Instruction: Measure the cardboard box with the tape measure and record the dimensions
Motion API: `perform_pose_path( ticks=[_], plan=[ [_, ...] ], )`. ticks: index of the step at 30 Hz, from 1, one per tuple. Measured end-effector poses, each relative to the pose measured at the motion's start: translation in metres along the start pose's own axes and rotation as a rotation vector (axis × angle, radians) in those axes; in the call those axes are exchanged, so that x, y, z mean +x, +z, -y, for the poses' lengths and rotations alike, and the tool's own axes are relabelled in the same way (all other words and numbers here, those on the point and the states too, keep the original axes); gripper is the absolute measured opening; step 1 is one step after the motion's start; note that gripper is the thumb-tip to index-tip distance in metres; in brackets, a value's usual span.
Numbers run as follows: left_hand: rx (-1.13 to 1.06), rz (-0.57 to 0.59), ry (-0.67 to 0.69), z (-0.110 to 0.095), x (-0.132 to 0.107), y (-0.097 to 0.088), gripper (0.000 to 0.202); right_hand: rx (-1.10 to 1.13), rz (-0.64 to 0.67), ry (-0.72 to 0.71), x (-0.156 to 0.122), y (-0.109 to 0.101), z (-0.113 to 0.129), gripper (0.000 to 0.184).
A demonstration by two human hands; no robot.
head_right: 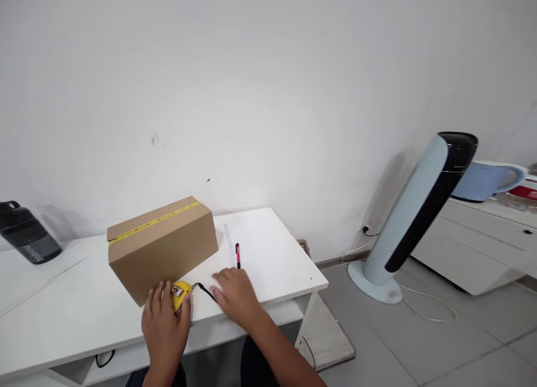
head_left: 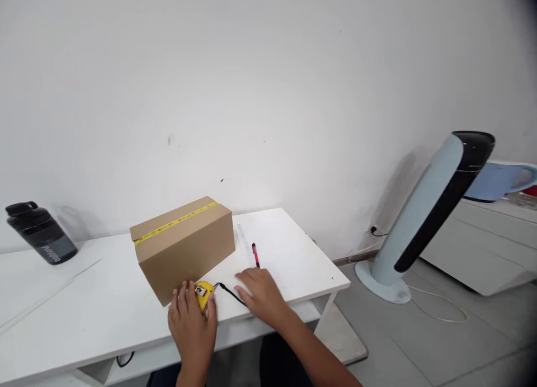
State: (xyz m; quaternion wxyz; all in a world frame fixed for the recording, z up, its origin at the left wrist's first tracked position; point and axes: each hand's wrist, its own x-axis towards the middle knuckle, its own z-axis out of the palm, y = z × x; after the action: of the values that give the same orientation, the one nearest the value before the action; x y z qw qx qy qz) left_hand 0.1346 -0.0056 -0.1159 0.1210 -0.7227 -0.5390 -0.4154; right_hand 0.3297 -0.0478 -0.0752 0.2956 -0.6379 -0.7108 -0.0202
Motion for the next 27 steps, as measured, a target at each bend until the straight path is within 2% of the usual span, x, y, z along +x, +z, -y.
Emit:
perform_pose_path(
  ticks=[2, 3, 4, 6, 7, 9, 11, 13, 17, 20, 22, 25, 27],
  plan=[
    [-0.039, -0.024, 0.039, -0.012, -0.004, -0.007, 0.052, -0.024, -0.019, 0.181, 0.007, -0.009, -0.014, 0.041],
    [-0.072, 0.000, 0.108, -0.019, -0.005, -0.010, 0.050, -0.034, -0.026, 0.251, 0.010, -0.012, -0.022, 0.046],
    [-0.115, 0.058, 0.201, -0.028, -0.006, -0.012, 0.046, -0.046, -0.027, 0.307, 0.014, -0.014, -0.029, 0.051],
    [-0.183, 0.253, 0.370, -0.049, -0.002, -0.014, 0.038, -0.068, -0.001, 0.382, 0.021, -0.013, -0.040, 0.058],
    [-0.182, 0.361, 0.407, -0.060, 0.001, -0.013, 0.036, -0.077, 0.022, 0.389, 0.023, -0.011, -0.043, 0.060],
    [-0.107, 0.543, 0.376, -0.080, 0.011, -0.008, 0.039, -0.093, 0.077, 0.354, 0.028, -0.006, -0.045, 0.061],
    [-0.020, 0.662, 0.334, -0.094, 0.021, -0.002, 0.049, -0.114, 0.125, 0.304, 0.029, -0.005, -0.045, 0.055],
    [0.007, 0.727, 0.340, -0.099, 0.028, 0.002, 0.054, -0.138, 0.162, 0.274, 0.028, -0.008, -0.046, 0.050],
    [-0.018, 0.702, 0.363, -0.091, 0.027, -0.004, 0.046, -0.177, 0.216, 0.238, 0.014, -0.021, -0.038, 0.049],
    [-0.051, 0.628, 0.391, -0.081, 0.018, -0.019, 0.036, -0.205, 0.217, 0.204, 0.002, -0.029, -0.019, 0.042],
    [-0.077, 0.604, 0.410, -0.078, 0.012, -0.032, 0.033, -0.212, 0.207, 0.175, -0.002, -0.035, -0.009, 0.044],
    [-0.103, 0.642, 0.427, -0.082, 0.013, -0.044, 0.038, -0.178, 0.138, 0.191, -0.001, -0.043, -0.010, 0.053],
    [-0.089, 0.699, 0.448, -0.088, 0.026, -0.040, 0.038, -0.105, 0.029, 0.235, -0.001, -0.047, -0.021, 0.055]
  ],
)
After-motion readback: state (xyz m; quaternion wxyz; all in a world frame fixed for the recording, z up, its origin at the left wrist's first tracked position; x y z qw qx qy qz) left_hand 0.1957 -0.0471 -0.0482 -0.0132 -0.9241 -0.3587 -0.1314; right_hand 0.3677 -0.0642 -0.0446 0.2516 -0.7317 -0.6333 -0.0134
